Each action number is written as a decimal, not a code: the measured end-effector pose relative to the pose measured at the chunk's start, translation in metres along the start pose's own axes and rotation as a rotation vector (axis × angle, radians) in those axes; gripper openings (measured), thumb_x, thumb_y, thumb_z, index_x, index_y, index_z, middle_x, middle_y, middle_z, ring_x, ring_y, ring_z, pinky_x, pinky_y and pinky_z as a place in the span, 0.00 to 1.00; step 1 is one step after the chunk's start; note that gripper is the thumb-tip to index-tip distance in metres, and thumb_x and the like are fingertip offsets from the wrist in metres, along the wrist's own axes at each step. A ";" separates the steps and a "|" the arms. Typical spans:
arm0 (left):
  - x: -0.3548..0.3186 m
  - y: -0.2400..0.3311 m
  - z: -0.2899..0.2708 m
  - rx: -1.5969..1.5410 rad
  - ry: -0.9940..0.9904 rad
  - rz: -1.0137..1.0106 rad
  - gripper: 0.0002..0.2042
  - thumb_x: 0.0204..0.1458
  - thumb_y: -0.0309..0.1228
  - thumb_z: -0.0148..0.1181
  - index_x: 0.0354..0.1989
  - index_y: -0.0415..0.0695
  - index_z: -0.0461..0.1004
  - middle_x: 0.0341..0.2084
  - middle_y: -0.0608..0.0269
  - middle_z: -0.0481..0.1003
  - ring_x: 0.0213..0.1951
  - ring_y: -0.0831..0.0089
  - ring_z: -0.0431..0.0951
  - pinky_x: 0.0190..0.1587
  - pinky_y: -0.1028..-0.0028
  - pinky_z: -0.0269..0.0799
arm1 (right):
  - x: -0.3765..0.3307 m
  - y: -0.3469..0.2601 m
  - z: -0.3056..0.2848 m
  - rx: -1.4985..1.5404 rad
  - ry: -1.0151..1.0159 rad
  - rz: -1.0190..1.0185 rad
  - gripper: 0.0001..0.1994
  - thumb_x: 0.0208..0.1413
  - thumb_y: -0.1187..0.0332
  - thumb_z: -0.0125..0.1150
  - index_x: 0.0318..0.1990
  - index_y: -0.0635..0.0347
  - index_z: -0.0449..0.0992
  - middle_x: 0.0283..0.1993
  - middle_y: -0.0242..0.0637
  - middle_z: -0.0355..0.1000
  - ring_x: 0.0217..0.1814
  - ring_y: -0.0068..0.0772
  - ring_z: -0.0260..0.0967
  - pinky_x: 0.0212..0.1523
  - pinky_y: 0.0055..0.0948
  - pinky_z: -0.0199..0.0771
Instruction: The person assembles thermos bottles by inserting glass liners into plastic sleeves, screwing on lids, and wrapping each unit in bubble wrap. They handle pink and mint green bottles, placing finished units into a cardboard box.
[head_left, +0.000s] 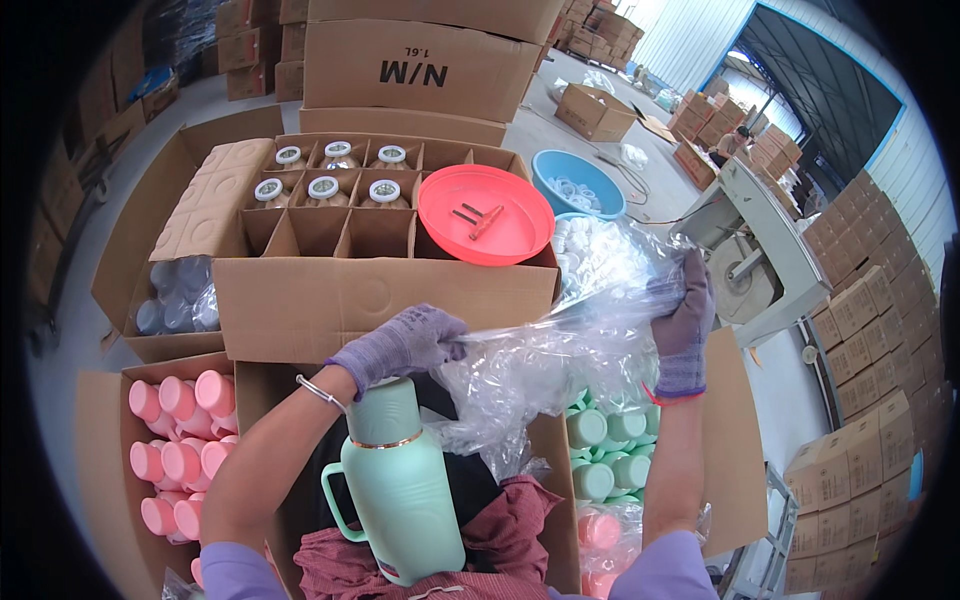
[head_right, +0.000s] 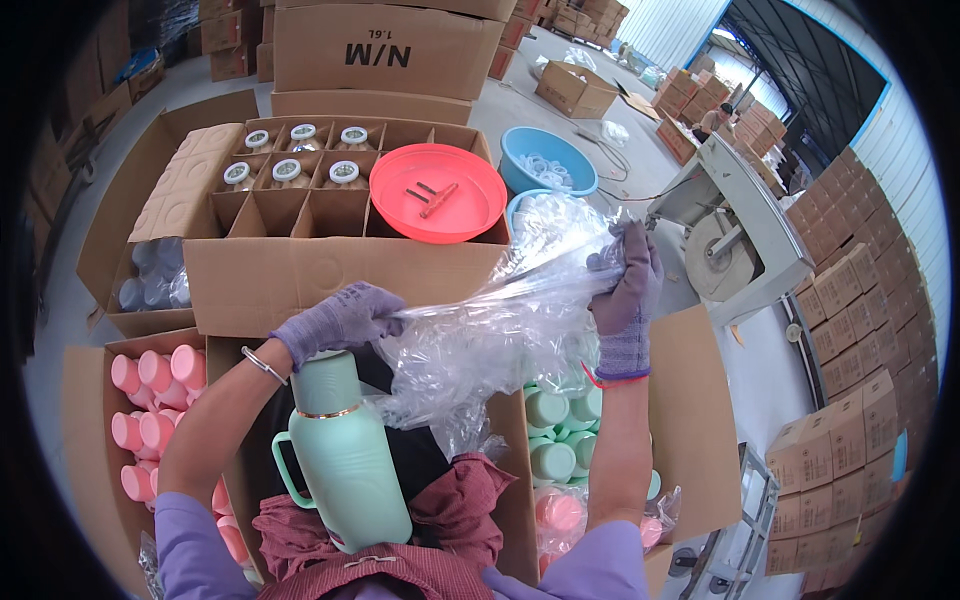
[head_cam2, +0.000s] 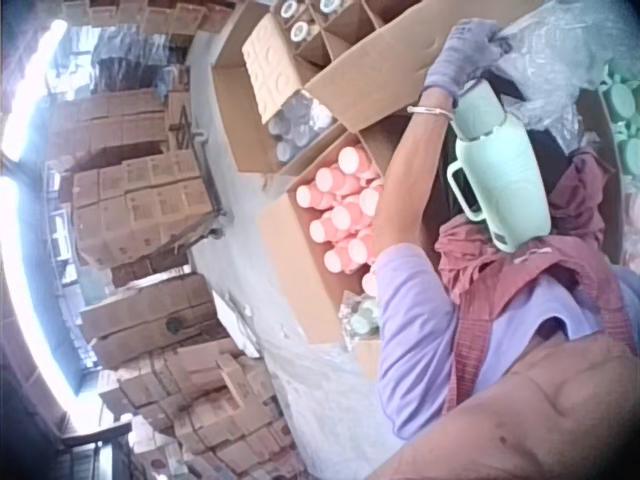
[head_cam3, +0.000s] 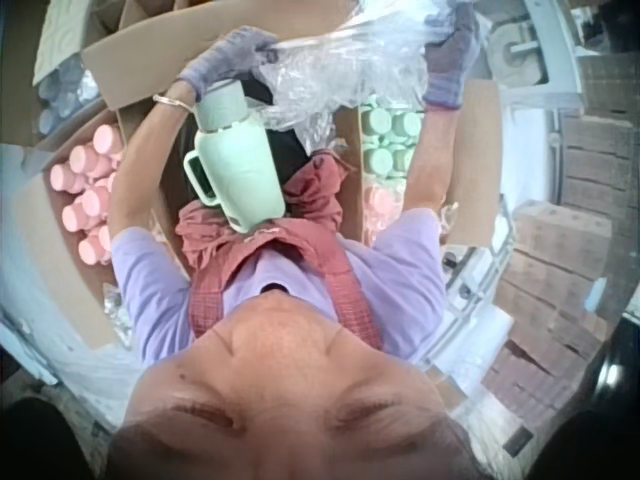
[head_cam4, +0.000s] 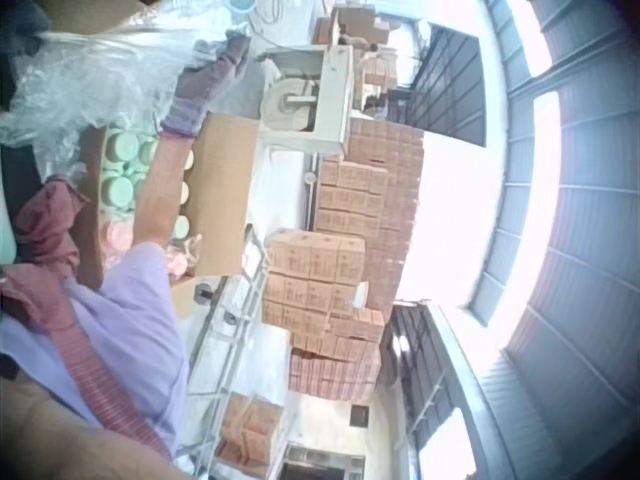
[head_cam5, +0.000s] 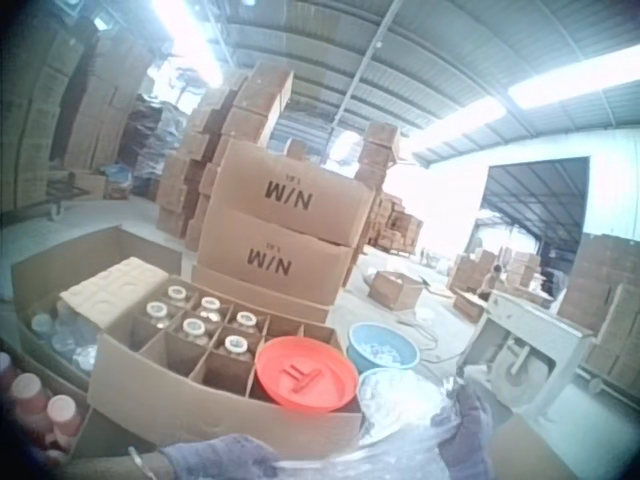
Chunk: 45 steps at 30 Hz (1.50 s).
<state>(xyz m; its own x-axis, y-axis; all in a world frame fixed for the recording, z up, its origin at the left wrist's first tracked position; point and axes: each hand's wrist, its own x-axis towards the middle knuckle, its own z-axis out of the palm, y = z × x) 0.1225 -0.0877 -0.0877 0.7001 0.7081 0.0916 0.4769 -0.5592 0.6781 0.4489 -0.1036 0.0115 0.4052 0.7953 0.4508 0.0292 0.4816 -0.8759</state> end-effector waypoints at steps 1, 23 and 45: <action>-0.001 0.001 -0.002 -0.018 -0.029 -0.012 0.10 0.50 0.29 0.60 0.40 0.40 0.79 0.30 0.48 0.78 0.34 0.49 0.77 0.41 0.60 0.72 | -0.001 -0.002 0.000 0.157 0.104 0.131 0.13 0.66 0.60 0.56 0.41 0.61 0.76 0.35 0.29 0.72 0.36 0.21 0.71 0.37 0.23 0.75; -0.049 -0.062 -0.102 -1.589 0.658 -0.059 0.21 0.67 0.42 0.43 0.59 0.39 0.69 0.49 0.55 0.79 0.47 0.64 0.82 0.51 0.66 0.80 | -0.084 0.051 0.063 -0.710 -0.879 -0.093 0.43 0.51 0.48 0.71 0.68 0.64 0.61 0.67 0.53 0.61 0.67 0.46 0.62 0.68 0.43 0.60; -0.094 -0.038 -0.024 -1.379 0.905 0.242 0.36 0.60 0.46 0.59 0.73 0.48 0.51 0.63 0.49 0.65 0.62 0.58 0.69 0.68 0.54 0.63 | -0.084 0.085 0.221 -0.963 -0.451 -0.861 0.27 0.51 0.59 0.70 0.57 0.59 0.70 0.51 0.40 0.70 0.52 0.43 0.68 0.54 0.47 0.67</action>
<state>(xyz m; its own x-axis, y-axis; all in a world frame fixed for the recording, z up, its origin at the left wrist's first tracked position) 0.0256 -0.1224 -0.1044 -0.0651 0.9471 0.3143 -0.7291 -0.2602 0.6331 0.2155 -0.0482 -0.0631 -0.3892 0.5161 0.7630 0.8119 0.5834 0.0195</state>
